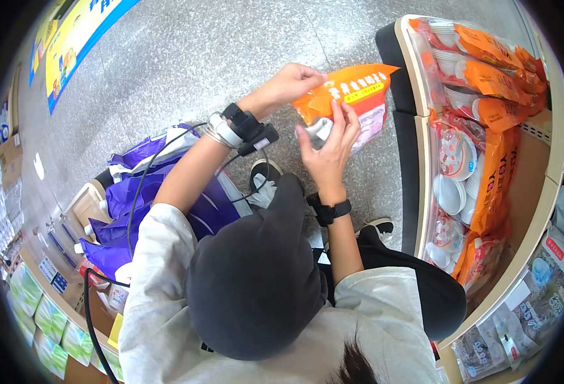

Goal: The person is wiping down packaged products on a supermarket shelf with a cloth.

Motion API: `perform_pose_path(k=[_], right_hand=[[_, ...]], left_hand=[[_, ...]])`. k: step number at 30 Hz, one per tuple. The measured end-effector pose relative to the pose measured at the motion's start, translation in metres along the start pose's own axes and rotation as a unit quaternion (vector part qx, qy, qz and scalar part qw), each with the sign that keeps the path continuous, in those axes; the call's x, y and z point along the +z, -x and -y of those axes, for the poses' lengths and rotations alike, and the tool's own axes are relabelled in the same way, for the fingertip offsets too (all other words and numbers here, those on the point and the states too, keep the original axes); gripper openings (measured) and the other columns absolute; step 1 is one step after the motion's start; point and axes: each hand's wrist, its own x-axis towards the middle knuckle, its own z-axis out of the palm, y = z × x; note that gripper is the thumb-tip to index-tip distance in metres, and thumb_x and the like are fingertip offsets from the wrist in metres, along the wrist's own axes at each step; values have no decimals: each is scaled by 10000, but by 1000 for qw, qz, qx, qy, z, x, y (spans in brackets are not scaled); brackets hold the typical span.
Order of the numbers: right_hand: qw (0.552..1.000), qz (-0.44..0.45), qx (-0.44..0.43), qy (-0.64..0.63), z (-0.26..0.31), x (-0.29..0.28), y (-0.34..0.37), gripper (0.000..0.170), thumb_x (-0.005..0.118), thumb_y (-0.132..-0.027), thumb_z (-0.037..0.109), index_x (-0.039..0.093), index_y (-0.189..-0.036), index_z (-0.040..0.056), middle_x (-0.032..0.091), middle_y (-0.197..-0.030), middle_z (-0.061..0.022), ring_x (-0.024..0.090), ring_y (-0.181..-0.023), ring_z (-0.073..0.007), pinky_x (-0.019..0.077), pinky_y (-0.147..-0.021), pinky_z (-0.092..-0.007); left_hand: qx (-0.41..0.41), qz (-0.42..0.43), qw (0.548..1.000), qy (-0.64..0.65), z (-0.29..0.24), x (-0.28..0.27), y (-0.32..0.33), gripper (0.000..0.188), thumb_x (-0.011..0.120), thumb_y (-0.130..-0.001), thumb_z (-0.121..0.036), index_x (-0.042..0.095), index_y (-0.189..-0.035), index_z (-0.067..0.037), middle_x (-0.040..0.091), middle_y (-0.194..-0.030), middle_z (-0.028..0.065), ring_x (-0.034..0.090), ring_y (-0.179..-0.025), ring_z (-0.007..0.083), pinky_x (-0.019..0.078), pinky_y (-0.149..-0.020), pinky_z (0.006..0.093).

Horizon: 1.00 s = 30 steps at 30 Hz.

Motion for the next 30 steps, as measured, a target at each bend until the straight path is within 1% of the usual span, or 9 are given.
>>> perform_pose_path(k=[3, 8, 12, 14, 17, 18, 22, 24, 30], right_hand=[[994, -43, -8, 96, 2, -11, -4, 725, 790, -700, 190, 444, -1322, 54, 380, -1315, -197, 445, -1138, -390, 369, -946, -493], [985, -151, -9, 85, 1, -43, -14, 460, 662, -660, -46, 633, -1115, 21, 635, -1069, -115, 528, -1033, -297, 402, -904, -412], [983, -142, -53, 108, -6, -82, -39, 335, 628, -725, -71, 646, -1048, 15, 657, -916, -84, 586, -855, -228, 455, -816, -347], [975, -184, 96, -82, -17, -95, -40, 227, 639, -793, -28, 640, -1017, 11, 636, -875, -53, 580, -803, -165, 463, -742, -293], [904, -177, 258, -292, -30, -126, -40, 89, 634, -901, 69, 628, -966, 8, 588, -820, 0, 546, -737, -61, 441, -640, -206], [887, -140, 265, -351, -23, -139, -39, 146, 641, -913, 118, 626, -995, -1, 598, -820, 1, 547, -735, -59, 433, -650, -207], [892, -127, 194, -387, -21, -151, -31, 321, 630, -906, 143, 563, -1162, -39, 617, -1074, -97, 606, -961, -155, 477, -845, -296], [837, -143, 216, -482, -19, -148, -31, 360, 622, -906, 140, 536, -1203, -44, 598, -1148, -116, 597, -1023, -179, 462, -916, -327], [834, -121, 272, -464, -77, -100, -46, 429, 572, -960, 255, 479, -1299, 10, 590, -1229, -113, 600, -1088, -216, 500, -914, -365]], left_hand=[[4, 20, 998, 68, -21, 28, 12, 346, 577, -958, -248, 647, -1117, 52, 698, -950, 87, 637, -820, 89, 516, -722, 225], [26, 51, 993, 102, -47, 57, 32, 322, 559, -966, -257, 658, -1091, 23, 698, -931, 72, 620, -755, 59, 459, -599, 194], [103, 79, 983, 133, -52, 55, 33, 317, 531, -979, -295, 624, -1164, -55, 683, -911, 29, 605, -719, 41, 389, -554, 184], [161, 46, 981, 96, -51, 46, 31, 413, 536, -974, -324, 506, -1312, -89, 644, -1088, 53, 616, -895, 96, 459, -711, 235], [225, -133, 965, -5, -15, 28, 5, 511, 554, -962, -349, 416, -1382, -92, 539, -1293, 101, 550, -1106, 172, 451, -904, 318], [169, -128, 977, -13, -9, 17, 3, 600, 543, -958, -385, 334, -1435, -87, 433, -1410, 125, 445, -1259, 234, 372, -1040, 386], [185, -65, 980, 32, 14, -13, -5, 740, 424, -957, -555, 278, -1461, -34, 393, -1444, 154, 345, -1354, 237, 241, -1133, 373], [139, 17, 987, 76, 5, -15, 13, 731, 395, -965, -563, 278, -1463, -41, 380, -1458, 135, 347, -1355, 225, 243, -1136, 359], [30, 82, 967, 238, 18, 0, -2, 814, 201, -945, -673, 247, -1469, -51, 392, -1457, 107, 413, -1317, 194, 376, -1076, 360]])
